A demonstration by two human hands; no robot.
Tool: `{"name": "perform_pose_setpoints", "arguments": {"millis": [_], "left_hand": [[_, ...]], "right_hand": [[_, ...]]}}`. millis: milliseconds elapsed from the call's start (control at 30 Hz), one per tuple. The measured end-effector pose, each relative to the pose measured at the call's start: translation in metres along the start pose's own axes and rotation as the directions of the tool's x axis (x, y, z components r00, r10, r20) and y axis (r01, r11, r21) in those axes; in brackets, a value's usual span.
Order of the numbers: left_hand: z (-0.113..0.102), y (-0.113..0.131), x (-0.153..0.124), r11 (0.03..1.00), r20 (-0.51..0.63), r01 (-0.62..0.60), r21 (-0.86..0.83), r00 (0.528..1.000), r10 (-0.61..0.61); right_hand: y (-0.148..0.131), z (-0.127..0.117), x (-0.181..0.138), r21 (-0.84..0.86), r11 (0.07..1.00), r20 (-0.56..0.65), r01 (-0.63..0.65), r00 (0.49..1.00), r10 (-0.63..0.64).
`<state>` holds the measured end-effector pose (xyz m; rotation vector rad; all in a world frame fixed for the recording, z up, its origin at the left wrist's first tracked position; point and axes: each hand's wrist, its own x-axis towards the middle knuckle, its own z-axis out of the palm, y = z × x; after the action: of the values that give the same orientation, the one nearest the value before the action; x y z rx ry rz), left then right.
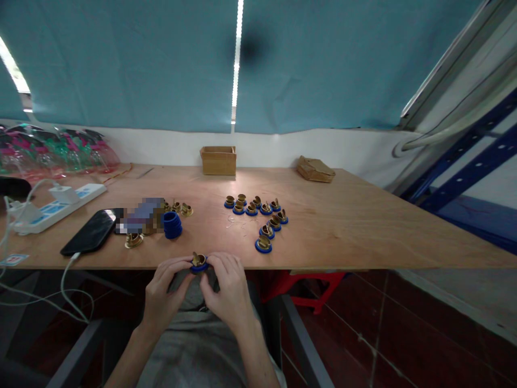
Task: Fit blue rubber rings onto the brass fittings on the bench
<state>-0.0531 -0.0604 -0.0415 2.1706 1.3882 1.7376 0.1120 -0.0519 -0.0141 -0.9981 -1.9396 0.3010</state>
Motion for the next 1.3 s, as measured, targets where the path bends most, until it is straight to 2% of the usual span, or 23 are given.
{"name": "perform_pose_setpoints", "arguments": {"millis": [167,333,500,700,1067,1300], "left_hand": [[-0.008,0.009,0.007,0.987,0.029,0.124,-0.106,0.992,-0.122],[-0.024,0.018,0.017,0.957,0.156,0.245,-0.158,0.963,-0.221],[-0.032,0.028,0.023,0.933,0.279,0.283,-0.222,0.935,-0.218],[-0.032,0.038,0.026,0.914,0.345,0.301,-0.273,0.917,-0.2],[-0.033,0.048,0.027,0.964,0.262,0.179,-0.197,0.957,-0.124],[-0.028,0.051,0.024,0.963,0.182,0.183,-0.198,0.972,-0.148]], "right_hand": [[-0.004,-0.009,0.001,0.095,0.995,0.058,-0.009,0.998,0.004],[-0.013,-0.017,0.001,0.238,0.969,0.099,-0.071,0.994,0.049],[-0.018,-0.024,-0.001,0.284,0.953,0.087,-0.101,0.993,0.079],[-0.023,-0.034,-0.001,0.299,0.947,0.14,-0.114,0.987,0.074],[-0.027,-0.035,0.0,0.325,0.939,0.192,-0.111,0.98,0.049],[-0.028,-0.032,-0.001,0.29,0.953,0.136,-0.084,0.99,0.045]]}}
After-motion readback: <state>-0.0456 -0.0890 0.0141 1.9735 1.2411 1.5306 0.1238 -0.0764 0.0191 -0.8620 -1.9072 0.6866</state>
